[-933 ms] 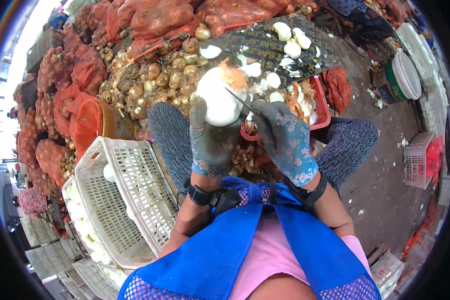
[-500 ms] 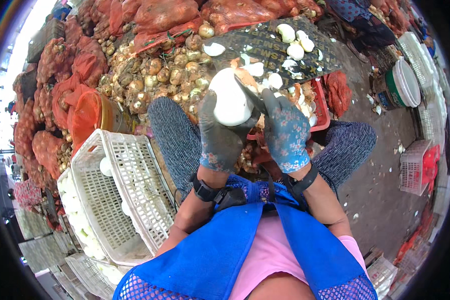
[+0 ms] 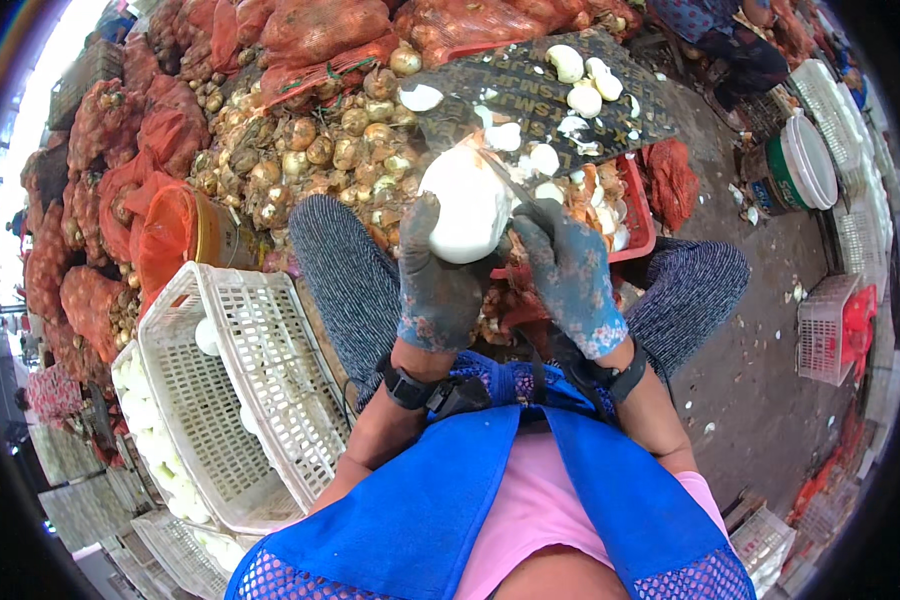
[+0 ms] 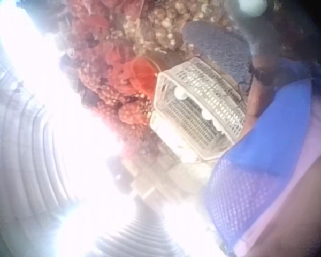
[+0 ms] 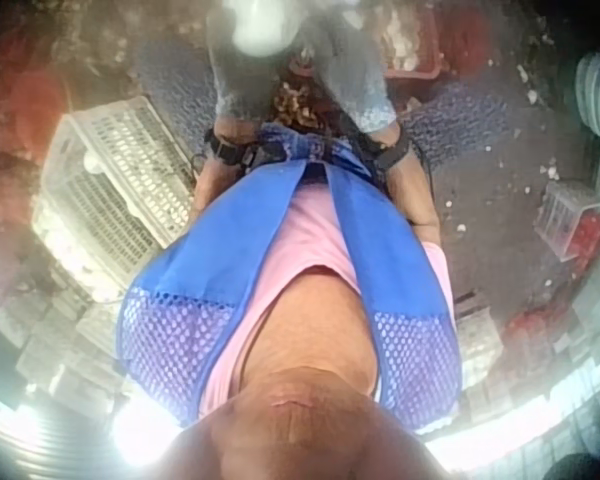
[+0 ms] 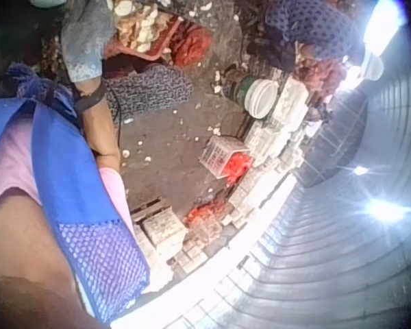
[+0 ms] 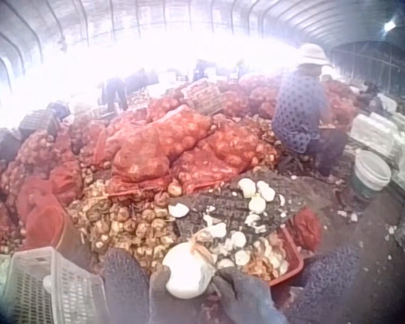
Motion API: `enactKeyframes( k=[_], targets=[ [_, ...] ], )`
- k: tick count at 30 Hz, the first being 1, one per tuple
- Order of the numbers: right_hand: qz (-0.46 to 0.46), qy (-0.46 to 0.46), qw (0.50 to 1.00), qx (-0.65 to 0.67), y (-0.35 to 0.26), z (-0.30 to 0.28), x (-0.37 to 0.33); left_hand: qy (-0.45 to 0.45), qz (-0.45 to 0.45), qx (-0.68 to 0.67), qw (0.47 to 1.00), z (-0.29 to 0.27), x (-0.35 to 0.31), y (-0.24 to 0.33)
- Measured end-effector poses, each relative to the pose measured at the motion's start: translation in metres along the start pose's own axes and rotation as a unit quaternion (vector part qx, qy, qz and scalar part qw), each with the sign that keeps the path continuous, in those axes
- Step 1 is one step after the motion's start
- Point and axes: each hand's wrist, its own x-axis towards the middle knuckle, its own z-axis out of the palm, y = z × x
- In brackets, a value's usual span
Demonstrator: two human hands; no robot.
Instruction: Peeling onions using a knife in a processing facility.
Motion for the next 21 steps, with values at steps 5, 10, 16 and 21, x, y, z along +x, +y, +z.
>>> enactKeyframes(
  k=[5, 10, 16, 21],
  targets=[
    [-0.109, 0.020, 0.986, -0.123, -0.006, -0.014, -0.004, 0.060, 0.001, 0.000, 0.998, 0.013, -0.004, 0.004],
    [-0.099, -0.024, 0.964, -0.245, -0.015, -0.021, 0.001, -0.006, 0.020, 0.067, 0.998, 0.006, -0.005, 0.008],
    [-0.036, 0.039, 0.984, -0.170, 0.006, -0.009, 0.011, -0.017, -0.027, 0.025, 0.999, 0.013, -0.008, -0.003],
    [0.139, 0.002, 0.983, 0.123, 0.016, -0.022, 0.012, -0.015, -0.058, -0.040, 0.997, 0.005, -0.006, 0.000]
  ],
)
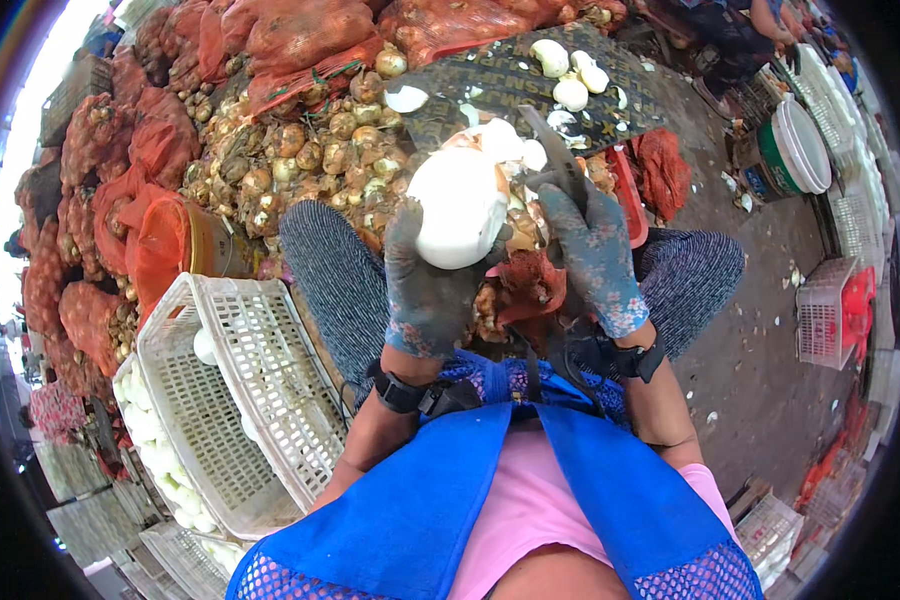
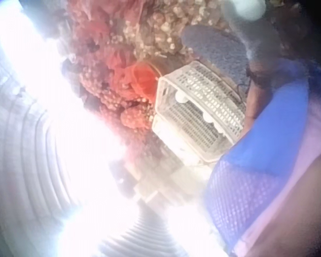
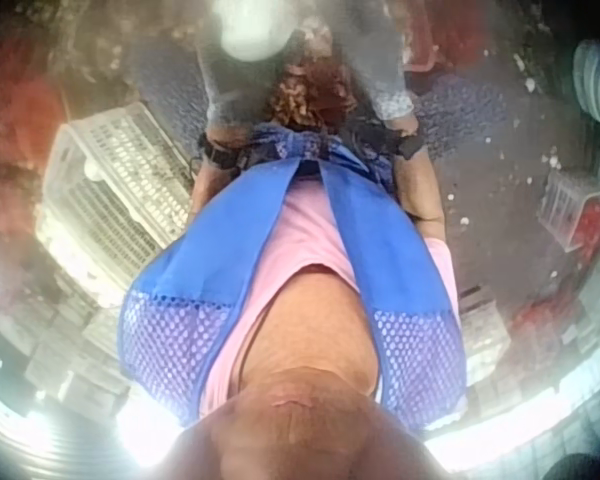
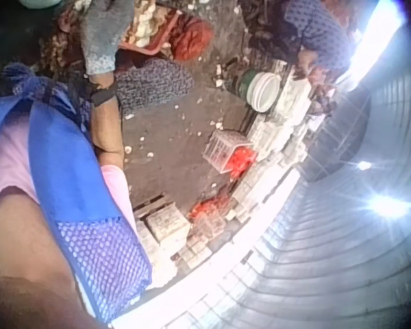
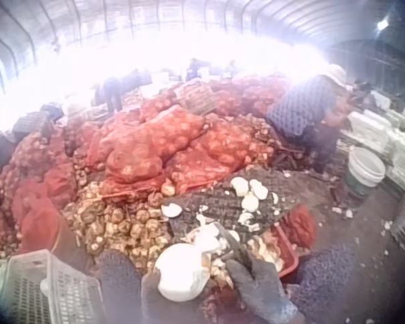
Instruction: Peeling onions using a knife in a processing facility.
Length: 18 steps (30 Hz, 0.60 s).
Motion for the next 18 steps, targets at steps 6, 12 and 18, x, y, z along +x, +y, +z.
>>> enactKeyframes(
  k=[6, 12, 18],
  targets=[
    [-0.148, 0.038, 0.988, 0.017, -0.014, 0.008, 0.001, -0.005, 0.006, 0.037, 0.999, -0.005, 0.005, -0.004],
    [-0.275, 0.046, 0.957, -0.078, -0.015, 0.011, 0.003, 0.024, 0.017, 0.074, 0.997, 0.000, -0.001, -0.003],
    [-0.309, 0.010, 0.940, -0.146, -0.025, 0.003, 0.006, 0.024, 0.032, 0.115, 0.993, -0.003, -0.006, -0.002]
  ],
)
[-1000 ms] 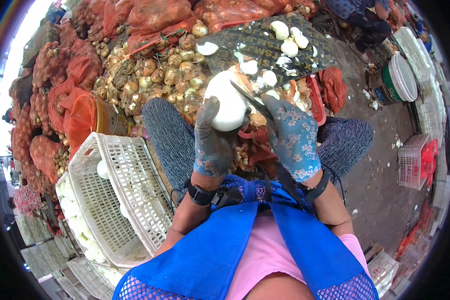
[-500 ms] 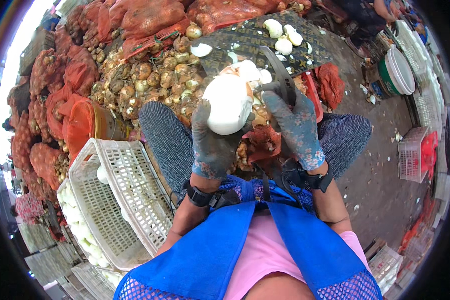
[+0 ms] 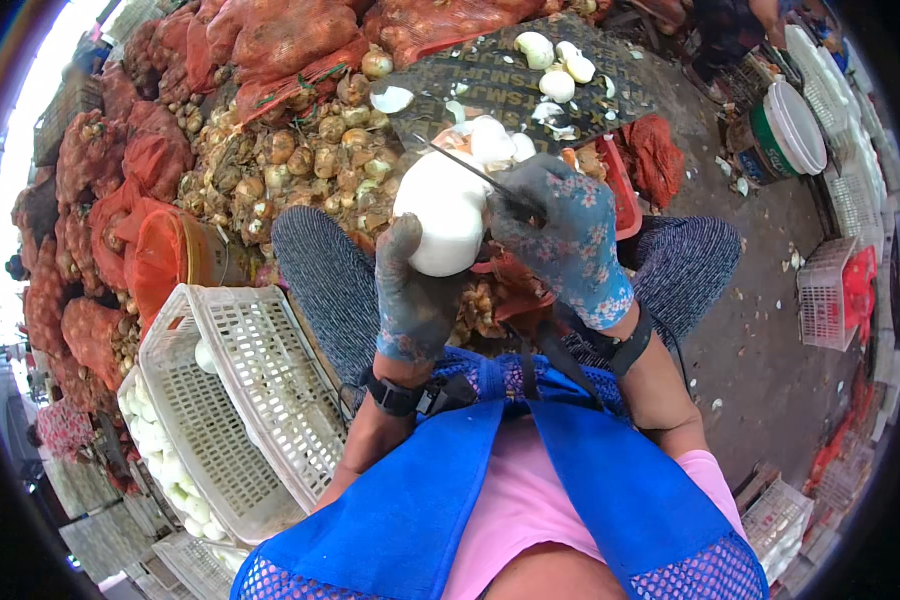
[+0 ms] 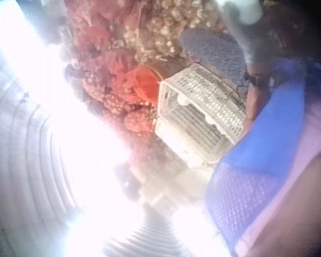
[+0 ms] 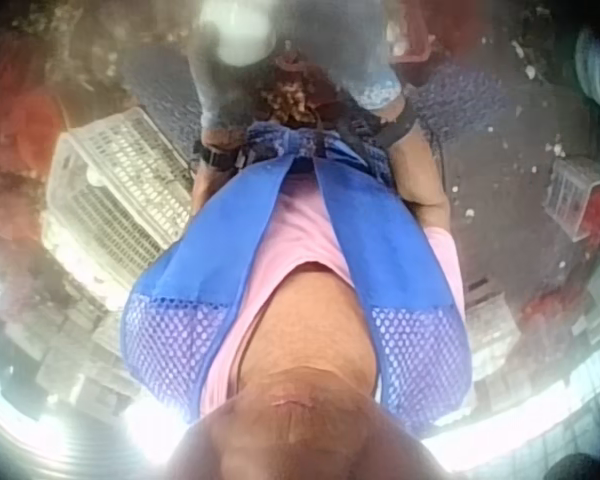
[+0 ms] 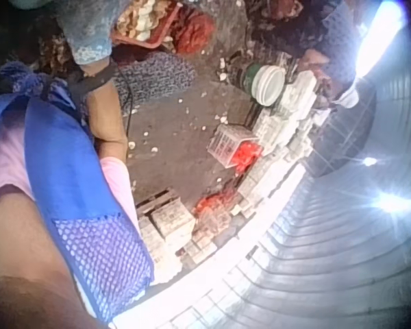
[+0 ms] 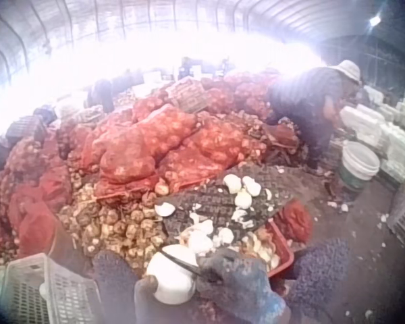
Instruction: Peeling onions using a knife in a processing facility.
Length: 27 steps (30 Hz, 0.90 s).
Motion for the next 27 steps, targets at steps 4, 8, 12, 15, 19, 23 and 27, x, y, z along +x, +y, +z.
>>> enactKeyframes(
  k=[4, 8, 12, 15, 19, 23, 27],
  targets=[
    [0.027, 0.042, 0.998, -0.044, -0.003, 0.007, 0.002, -0.001, 0.021, 0.030, 0.999, 0.002, 0.000, -0.001],
    [0.165, 0.095, 0.976, 0.103, -0.002, 0.008, 0.001, -0.020, 0.021, -0.002, 1.000, 0.004, -0.002, 0.001],
    [0.353, 0.143, 0.876, 0.296, 0.027, 0.010, 0.000, 0.006, -0.015, -0.135, 0.991, -0.010, -0.007, -0.006],
    [0.435, 0.108, 0.871, 0.201, 0.081, 0.030, -0.015, -0.079, -0.078, -0.141, 0.984, -0.014, -0.006, -0.007],
    [0.426, 0.056, 0.896, 0.112, 0.109, 0.042, -0.035, -0.091, -0.069, -0.177, 0.977, -0.009, -0.001, -0.008],
    [0.398, 0.085, 0.896, 0.180, 0.071, 0.031, -0.032, -0.073, 0.105, 0.257, 0.958, -0.030, 0.005, -0.008],
    [0.328, 0.007, 0.906, 0.266, 0.025, 0.011, -0.013, -0.091, -0.056, -0.204, 0.973, -0.028, 0.008, 0.006]
  ],
)
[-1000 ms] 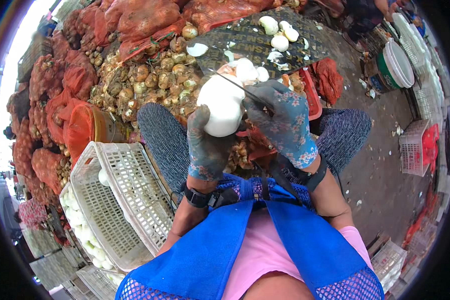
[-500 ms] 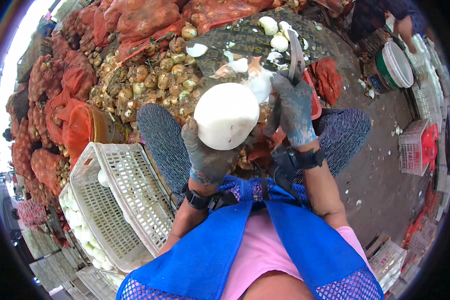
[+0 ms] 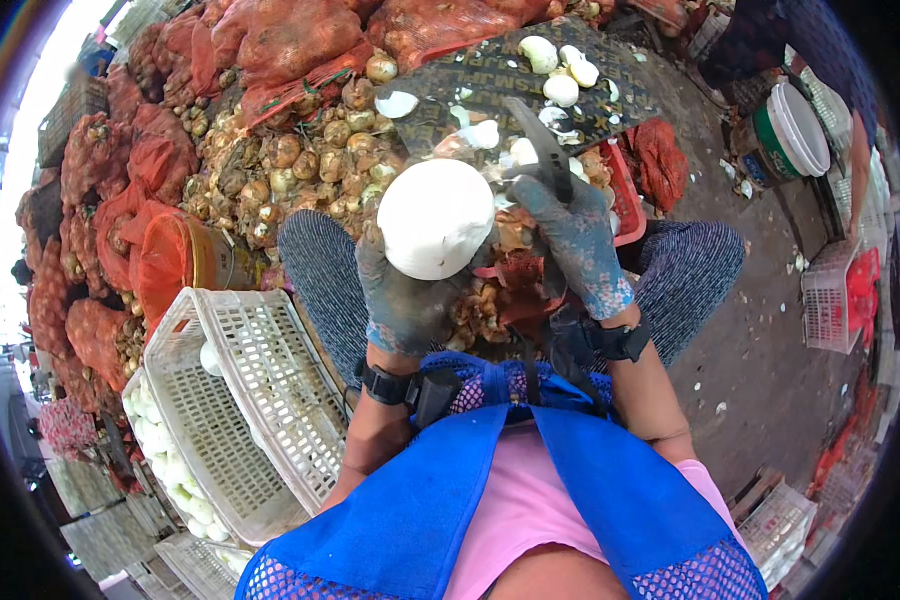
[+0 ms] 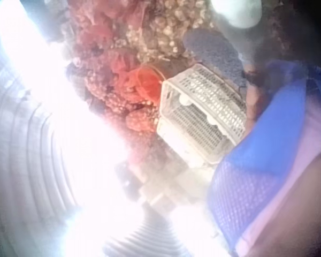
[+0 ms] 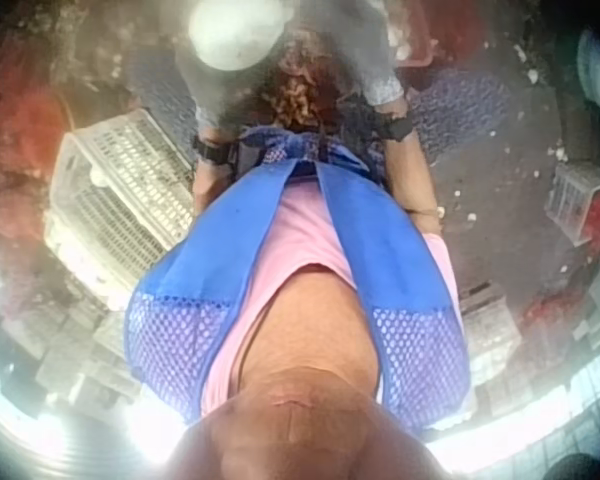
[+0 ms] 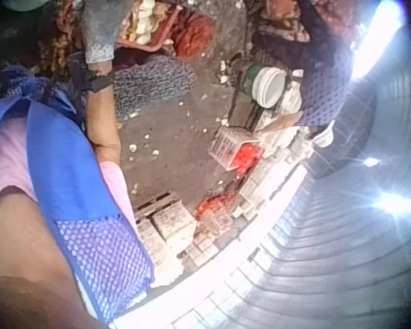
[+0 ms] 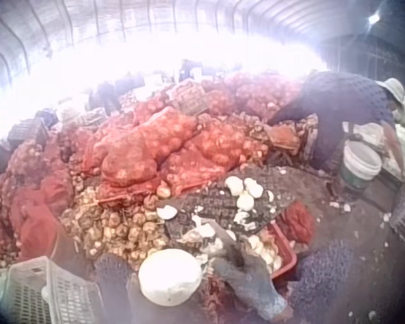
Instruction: Peeling onions using a knife in a processing facility.
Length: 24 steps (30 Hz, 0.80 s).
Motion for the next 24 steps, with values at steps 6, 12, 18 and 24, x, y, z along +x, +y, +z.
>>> enactKeyframes(
  k=[6, 12, 18, 24],
  targets=[
    [0.088, -0.106, 0.981, 0.134, -0.021, -0.003, -0.002, -0.052, 0.001, 0.268, 0.962, -0.002, 0.002, 0.023],
    [-0.067, -0.036, 0.988, 0.134, -0.017, 0.014, -0.006, 0.009, 0.160, 0.282, 0.946, 0.027, 0.021, 0.011],
    [-0.246, 0.047, 0.968, -0.019, -0.023, 0.026, -0.018, -0.039, 0.095, 0.154, 0.983, -0.003, 0.012, 0.002],
    [-0.280, 0.015, 0.952, -0.120, -0.034, 0.010, -0.022, -0.032, 0.204, 0.353, 0.913, 0.032, 0.018, 0.004]
  ],
)
